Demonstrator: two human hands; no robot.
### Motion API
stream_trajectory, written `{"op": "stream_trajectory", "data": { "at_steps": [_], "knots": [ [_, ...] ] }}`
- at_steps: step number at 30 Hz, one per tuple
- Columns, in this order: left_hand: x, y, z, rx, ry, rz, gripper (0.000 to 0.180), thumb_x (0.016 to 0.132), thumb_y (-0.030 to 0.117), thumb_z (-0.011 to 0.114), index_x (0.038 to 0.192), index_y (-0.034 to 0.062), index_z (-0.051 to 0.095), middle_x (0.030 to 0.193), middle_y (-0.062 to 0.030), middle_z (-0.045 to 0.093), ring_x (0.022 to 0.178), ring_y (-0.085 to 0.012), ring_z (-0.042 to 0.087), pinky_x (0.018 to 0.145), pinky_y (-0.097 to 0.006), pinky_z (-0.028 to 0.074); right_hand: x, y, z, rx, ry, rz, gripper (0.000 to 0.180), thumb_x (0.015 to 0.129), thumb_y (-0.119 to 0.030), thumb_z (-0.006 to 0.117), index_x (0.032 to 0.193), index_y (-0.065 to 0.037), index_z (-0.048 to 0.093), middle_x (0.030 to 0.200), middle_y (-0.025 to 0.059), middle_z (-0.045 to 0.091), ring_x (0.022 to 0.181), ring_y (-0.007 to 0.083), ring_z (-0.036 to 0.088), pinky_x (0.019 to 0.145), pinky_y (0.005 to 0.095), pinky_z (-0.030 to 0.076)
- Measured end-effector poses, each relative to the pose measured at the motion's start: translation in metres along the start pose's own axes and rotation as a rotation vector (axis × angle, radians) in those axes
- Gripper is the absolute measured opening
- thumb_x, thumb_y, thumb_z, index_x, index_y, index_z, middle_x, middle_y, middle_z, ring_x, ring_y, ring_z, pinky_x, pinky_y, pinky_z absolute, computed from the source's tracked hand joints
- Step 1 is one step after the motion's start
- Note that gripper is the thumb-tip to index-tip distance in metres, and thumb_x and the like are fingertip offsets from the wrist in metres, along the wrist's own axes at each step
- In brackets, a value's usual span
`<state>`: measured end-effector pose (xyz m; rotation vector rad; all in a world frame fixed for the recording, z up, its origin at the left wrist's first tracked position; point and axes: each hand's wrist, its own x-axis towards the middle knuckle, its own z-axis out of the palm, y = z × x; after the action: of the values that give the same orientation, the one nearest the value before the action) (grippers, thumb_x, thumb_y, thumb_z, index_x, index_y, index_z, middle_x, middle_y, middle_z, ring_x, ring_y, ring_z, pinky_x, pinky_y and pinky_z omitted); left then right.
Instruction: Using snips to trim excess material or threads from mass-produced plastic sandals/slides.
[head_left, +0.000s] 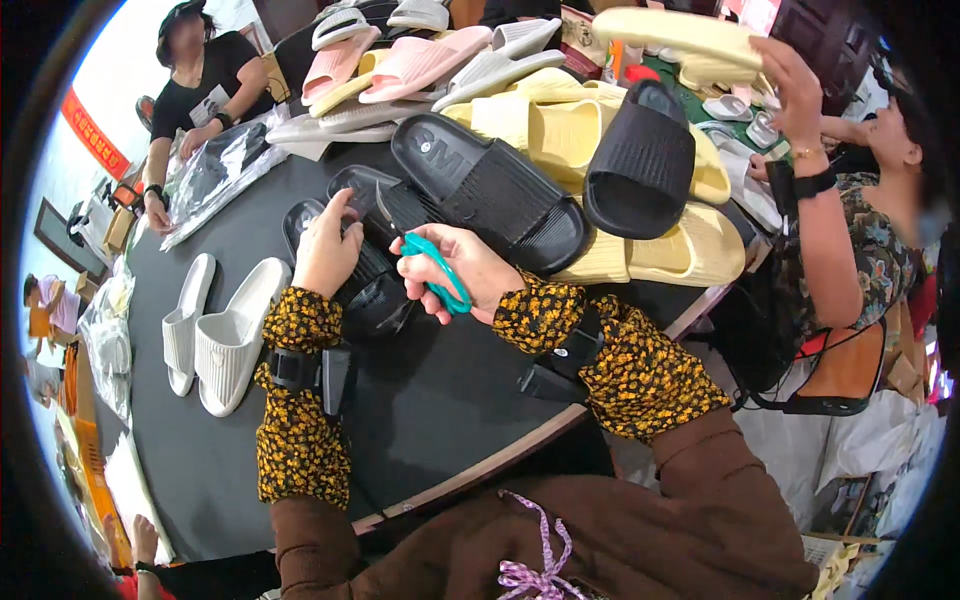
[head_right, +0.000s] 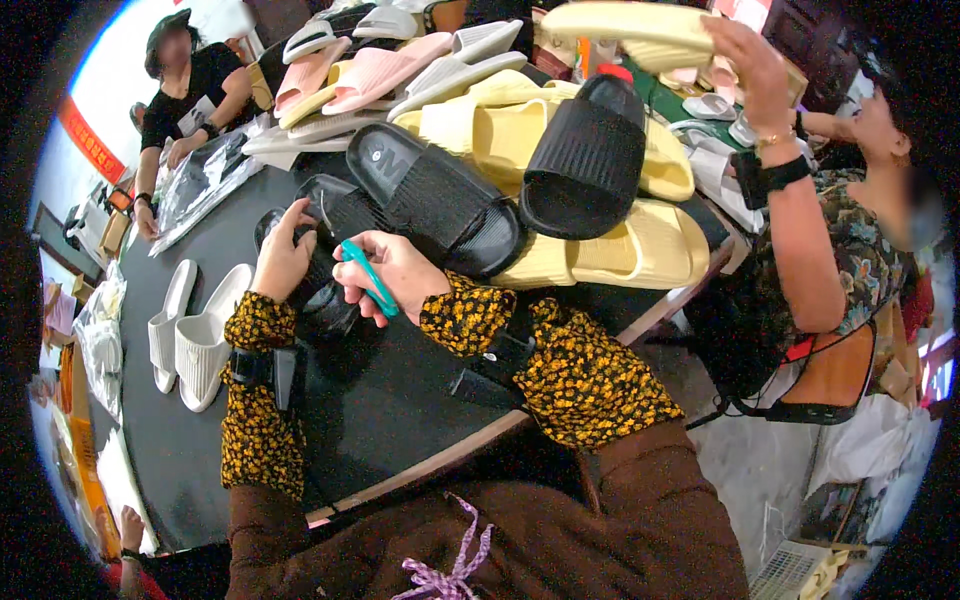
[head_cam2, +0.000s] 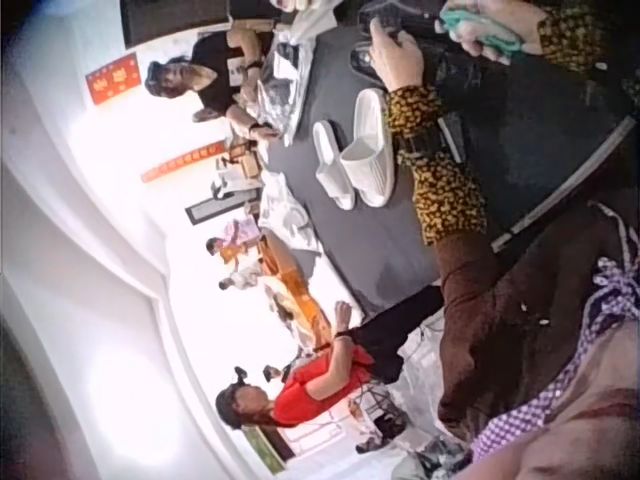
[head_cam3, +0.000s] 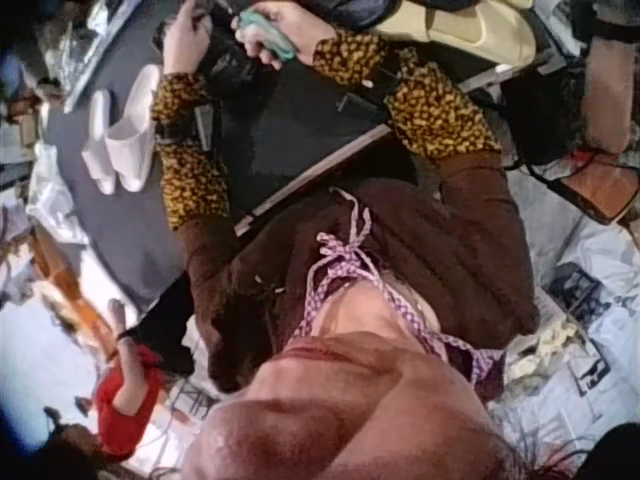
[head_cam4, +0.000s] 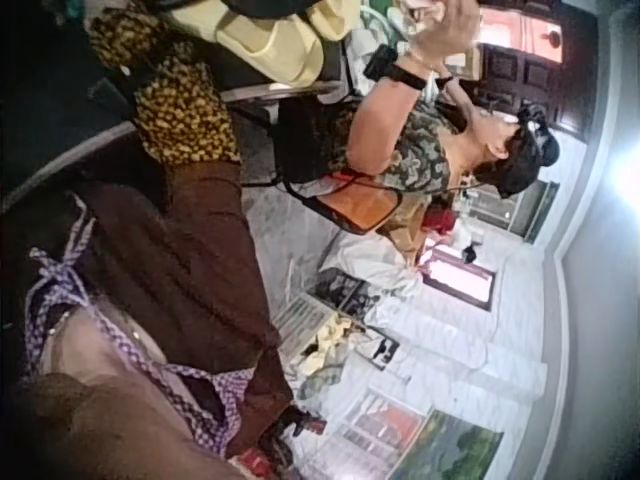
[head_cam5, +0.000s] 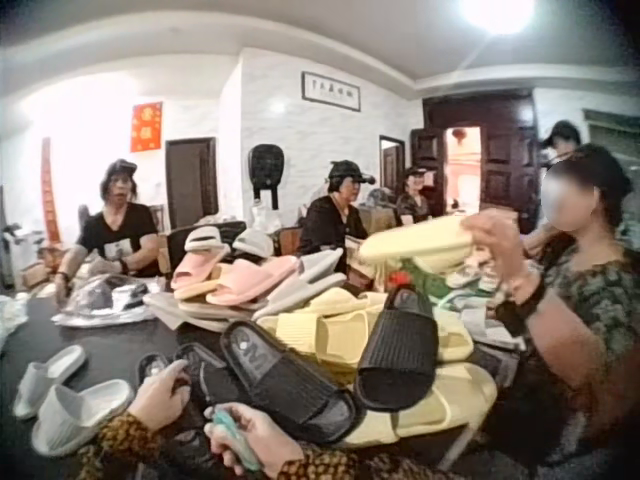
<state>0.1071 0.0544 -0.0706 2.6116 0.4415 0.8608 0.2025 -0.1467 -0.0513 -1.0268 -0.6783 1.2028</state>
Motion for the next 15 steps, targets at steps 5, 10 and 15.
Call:
{"op": "stream_trajectory", "data": {
  "at_steps": [5,10,15],
  "knots": [
    [0.0,-0.011,-0.013,-0.078,-0.062,-0.063,0.035,0.077,0.01,0.057,0.11,0.0003,0.055,0.092,-0.0146,0.063,0.085,-0.0305,0.06,0.077,-0.035,0.046,0.003,0.003,0.0,-0.024,-0.055,0.051,0.031,0.081,-0.016,0.06,0.106,-0.003,0.05,0.067,0.0034,0.056,0.046,0.0091,0.052,0.038,0.0227,0.043],
    [0.005,0.004,-0.033,0.014,-0.066,-0.029,0.022,0.077,0.012,0.057,0.093,0.0,0.065,0.087,-0.0159,0.062,0.084,-0.0291,0.061,0.078,-0.034,0.046,0.002,0.006,0.0,-0.044,-0.125,0.105,0.031,0.082,-0.017,0.06,0.107,-0.004,0.049,0.069,0.0038,0.056,0.049,0.0093,0.053,0.04,0.0228,0.045],
    [0.006,0.015,-0.048,0.088,-0.023,-0.083,0.016,0.076,0.012,0.059,0.084,0.0005,0.068,0.08,-0.0134,0.062,0.076,-0.026,0.061,0.071,-0.032,0.047,0.003,0.008,-0.004,-0.07,-0.216,0.124,0.036,0.081,-0.017,0.06,0.111,-0.003,0.046,0.076,0.0068,0.057,0.057,0.0118,0.056,0.049,0.0257,0.048]
  ]
}}
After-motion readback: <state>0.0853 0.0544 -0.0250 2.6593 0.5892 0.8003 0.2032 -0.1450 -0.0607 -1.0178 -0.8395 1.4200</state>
